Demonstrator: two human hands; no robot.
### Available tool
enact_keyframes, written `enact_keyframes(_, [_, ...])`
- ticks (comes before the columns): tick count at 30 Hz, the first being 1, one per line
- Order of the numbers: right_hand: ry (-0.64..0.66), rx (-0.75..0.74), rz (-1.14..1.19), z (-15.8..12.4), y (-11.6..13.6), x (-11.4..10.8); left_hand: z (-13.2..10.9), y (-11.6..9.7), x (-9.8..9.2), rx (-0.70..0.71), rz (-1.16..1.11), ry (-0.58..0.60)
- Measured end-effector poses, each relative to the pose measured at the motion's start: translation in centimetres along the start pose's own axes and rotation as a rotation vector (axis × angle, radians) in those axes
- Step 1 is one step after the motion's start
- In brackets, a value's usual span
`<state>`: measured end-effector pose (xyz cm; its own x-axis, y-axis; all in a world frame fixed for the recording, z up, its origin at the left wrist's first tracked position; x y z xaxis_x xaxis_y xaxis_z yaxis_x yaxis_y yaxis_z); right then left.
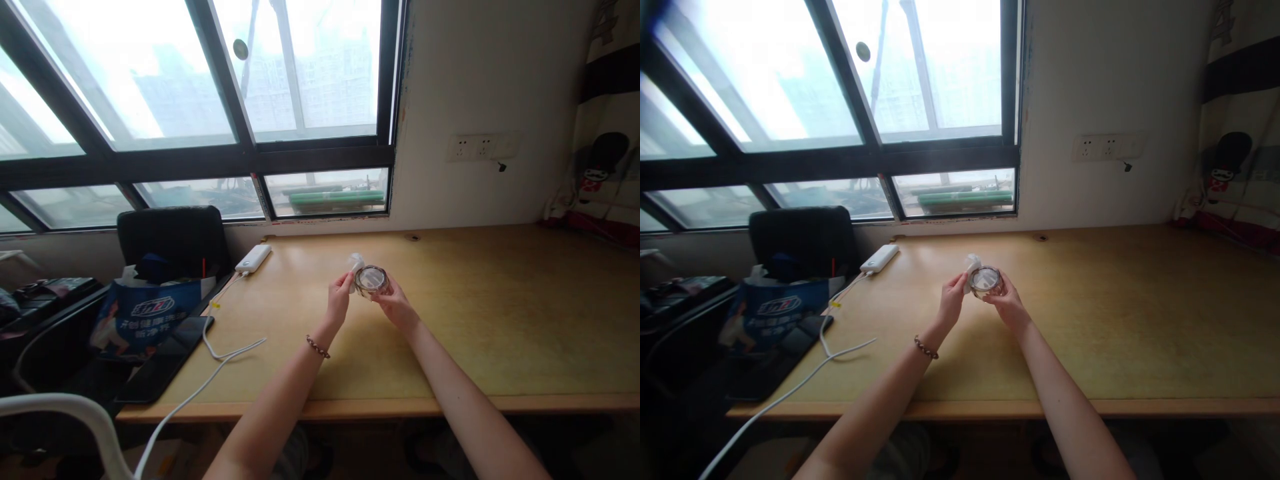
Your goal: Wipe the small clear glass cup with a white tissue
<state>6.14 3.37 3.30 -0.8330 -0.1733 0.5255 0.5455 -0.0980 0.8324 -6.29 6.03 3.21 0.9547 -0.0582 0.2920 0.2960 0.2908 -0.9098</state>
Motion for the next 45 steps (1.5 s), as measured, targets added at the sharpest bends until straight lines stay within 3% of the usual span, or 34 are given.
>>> enact_keyframes(6, [-0.118, -0.190, -0.076, 0.8, -0.5, -1.3, -0.5, 0.4, -0.2, 0.062, 0.207, -0.004])
enact_keyframes(12, [-0.254, -0.347, -0.166, 1.1, 0.5, -2.5, -2.2, 0.6, 1.3, 0.142, 0.309, 0.019])
enact_keyframes(18, [-0.320, -0.324, -0.202, 1.2, 0.4, -3.3, -3.9, -0.2, 2.3, 0.282, 0.455, 0.028])
enact_keyframes(23, [-0.398, -0.249, -0.190, 1.2, 0.1, -4.3, -4.1, -0.8, 2.6, 0.500, 0.507, 0.109])
enact_keyframes(25, [-0.375, -0.191, -0.125, 1.3, -0.1, -4.4, -4.1, -1.2, 2.8, 0.561, 0.494, 0.175])
enact_keyframes(28, [-0.224, -0.094, 0.007, 1.5, -0.2, -3.7, -4.0, -2.1, 2.9, 0.618, 0.480, 0.253])
enact_keyframes(32, [-0.095, -0.040, 0.052, 1.6, -0.2, -3.0, -3.7, -2.8, 2.5, 0.633, 0.463, 0.280])
enact_keyframes(39, [-0.054, -0.064, -0.291, 1.2, -0.9, -2.6, -3.0, -2.7, 1.5, 0.601, 0.458, 0.281])
enact_keyframes(45, [-0.014, -0.383, -0.765, 0.1, 0.0, -1.1, -3.1, -3.2, 2.2, 0.630, 0.507, 0.377])
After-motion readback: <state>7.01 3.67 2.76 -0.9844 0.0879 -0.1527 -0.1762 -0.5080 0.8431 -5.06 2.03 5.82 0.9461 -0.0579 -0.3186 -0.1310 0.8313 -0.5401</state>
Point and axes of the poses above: each hand's wrist, its own z-axis towards the middle knuckle, its own x-axis out of the palm, y = z × x, the point moved 5 cm from there along z, towards the middle knuckle, and after that the axes turned 3 degrees about x, right-handed, at the moved point
